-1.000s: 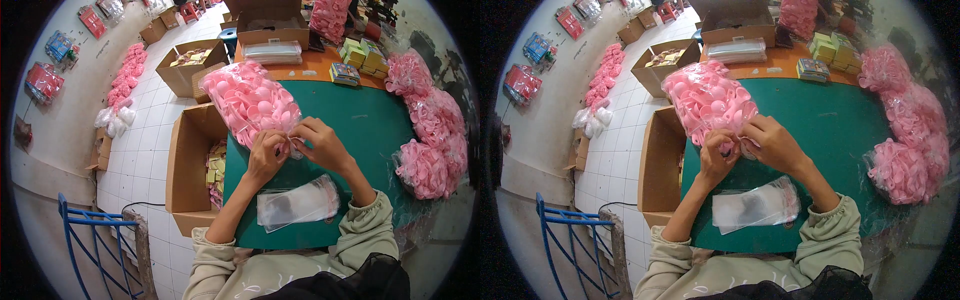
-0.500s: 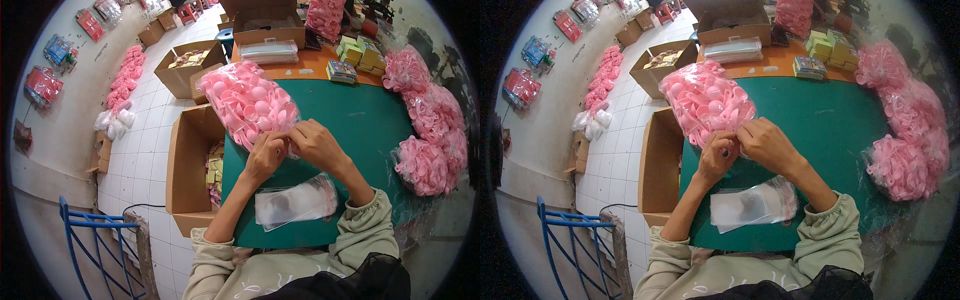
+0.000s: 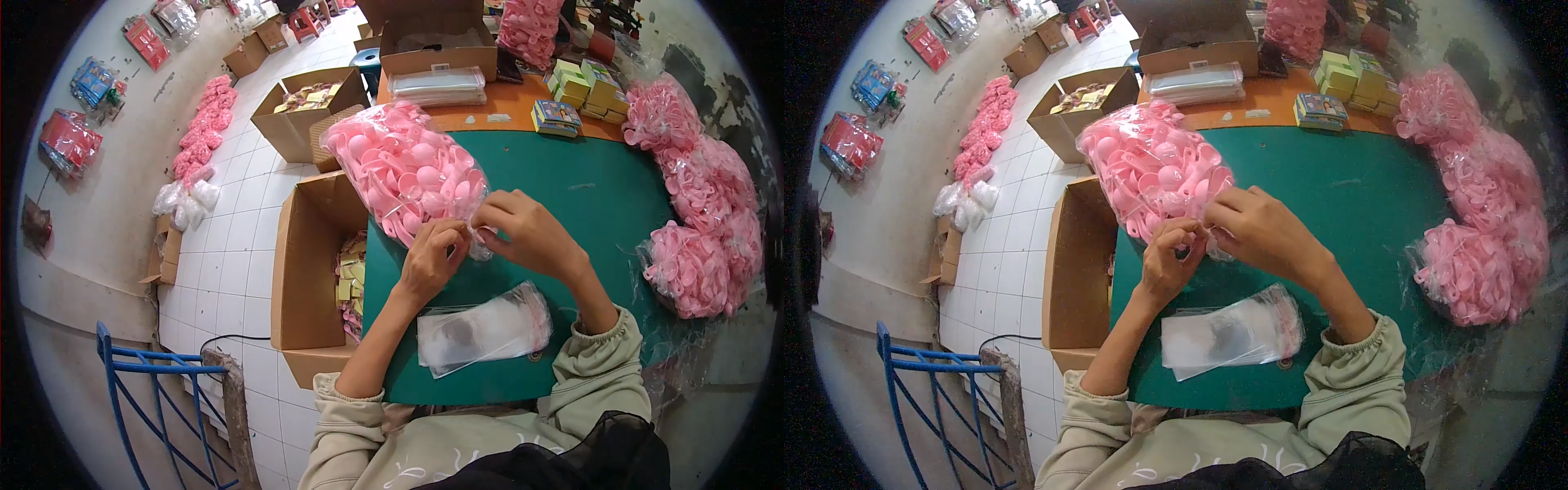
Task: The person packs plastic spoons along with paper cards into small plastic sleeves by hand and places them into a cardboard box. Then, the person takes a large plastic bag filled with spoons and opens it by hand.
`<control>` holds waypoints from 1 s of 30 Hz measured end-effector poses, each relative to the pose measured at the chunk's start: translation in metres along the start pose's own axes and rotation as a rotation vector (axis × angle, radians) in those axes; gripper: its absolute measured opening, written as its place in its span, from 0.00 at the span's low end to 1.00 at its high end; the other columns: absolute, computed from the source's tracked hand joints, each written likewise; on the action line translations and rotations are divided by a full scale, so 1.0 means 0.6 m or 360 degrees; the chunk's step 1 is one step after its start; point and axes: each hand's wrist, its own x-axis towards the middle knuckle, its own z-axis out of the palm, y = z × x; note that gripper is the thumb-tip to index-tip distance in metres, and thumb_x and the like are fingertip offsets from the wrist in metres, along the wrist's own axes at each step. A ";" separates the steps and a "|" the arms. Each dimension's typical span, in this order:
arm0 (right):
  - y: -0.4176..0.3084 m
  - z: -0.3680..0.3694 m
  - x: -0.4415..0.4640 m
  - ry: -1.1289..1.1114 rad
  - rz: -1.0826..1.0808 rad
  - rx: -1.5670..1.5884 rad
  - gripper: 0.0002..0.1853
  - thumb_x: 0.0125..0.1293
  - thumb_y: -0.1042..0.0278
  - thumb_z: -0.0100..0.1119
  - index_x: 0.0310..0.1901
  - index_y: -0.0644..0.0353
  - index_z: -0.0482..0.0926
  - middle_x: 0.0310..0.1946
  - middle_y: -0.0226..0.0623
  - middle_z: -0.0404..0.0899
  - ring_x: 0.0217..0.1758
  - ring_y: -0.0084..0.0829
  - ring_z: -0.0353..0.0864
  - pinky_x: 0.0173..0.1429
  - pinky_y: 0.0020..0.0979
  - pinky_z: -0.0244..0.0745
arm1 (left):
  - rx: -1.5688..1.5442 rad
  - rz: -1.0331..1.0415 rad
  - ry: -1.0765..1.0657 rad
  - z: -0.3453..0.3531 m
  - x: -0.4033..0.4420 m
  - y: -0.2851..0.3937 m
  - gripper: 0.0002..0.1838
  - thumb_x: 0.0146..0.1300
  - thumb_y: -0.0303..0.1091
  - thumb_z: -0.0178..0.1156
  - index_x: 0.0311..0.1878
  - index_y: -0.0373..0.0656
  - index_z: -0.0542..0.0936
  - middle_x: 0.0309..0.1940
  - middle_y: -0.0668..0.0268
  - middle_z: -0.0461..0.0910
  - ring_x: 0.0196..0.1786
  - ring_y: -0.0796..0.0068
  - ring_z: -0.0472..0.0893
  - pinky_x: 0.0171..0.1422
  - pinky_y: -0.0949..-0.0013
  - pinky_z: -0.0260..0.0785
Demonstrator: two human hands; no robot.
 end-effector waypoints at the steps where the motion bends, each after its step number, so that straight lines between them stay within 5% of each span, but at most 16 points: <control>1: -0.001 0.004 0.000 -0.0024 -0.0061 -0.0029 0.06 0.55 0.71 0.58 0.33 0.60 0.73 0.32 0.38 0.74 0.36 0.39 0.76 0.43 0.37 0.71 | 0.0022 0.0017 0.0004 0.000 0.001 0.001 0.23 0.43 0.13 0.65 0.40 0.41 0.65 0.37 0.60 0.78 0.39 0.60 0.79 0.43 0.64 0.71; 27: 0.008 0.034 0.000 -0.0176 -0.0068 -0.0146 0.08 0.51 0.74 0.57 0.33 0.63 0.71 0.29 0.42 0.74 0.34 0.42 0.77 0.40 0.36 0.74 | 0.0118 0.0119 -0.0199 -0.014 -0.001 -0.008 0.20 0.46 0.16 0.64 0.38 0.39 0.65 0.40 0.57 0.76 0.41 0.58 0.78 0.43 0.64 0.71; 30: 0.015 0.041 0.001 -0.0151 -0.0067 -0.0085 0.09 0.51 0.72 0.58 0.33 0.62 0.71 0.30 0.42 0.74 0.35 0.42 0.77 0.41 0.36 0.74 | -0.0108 -0.0172 -0.0082 -0.002 -0.011 -0.006 0.20 0.49 0.19 0.64 0.41 0.40 0.65 0.40 0.58 0.76 0.42 0.57 0.77 0.44 0.64 0.70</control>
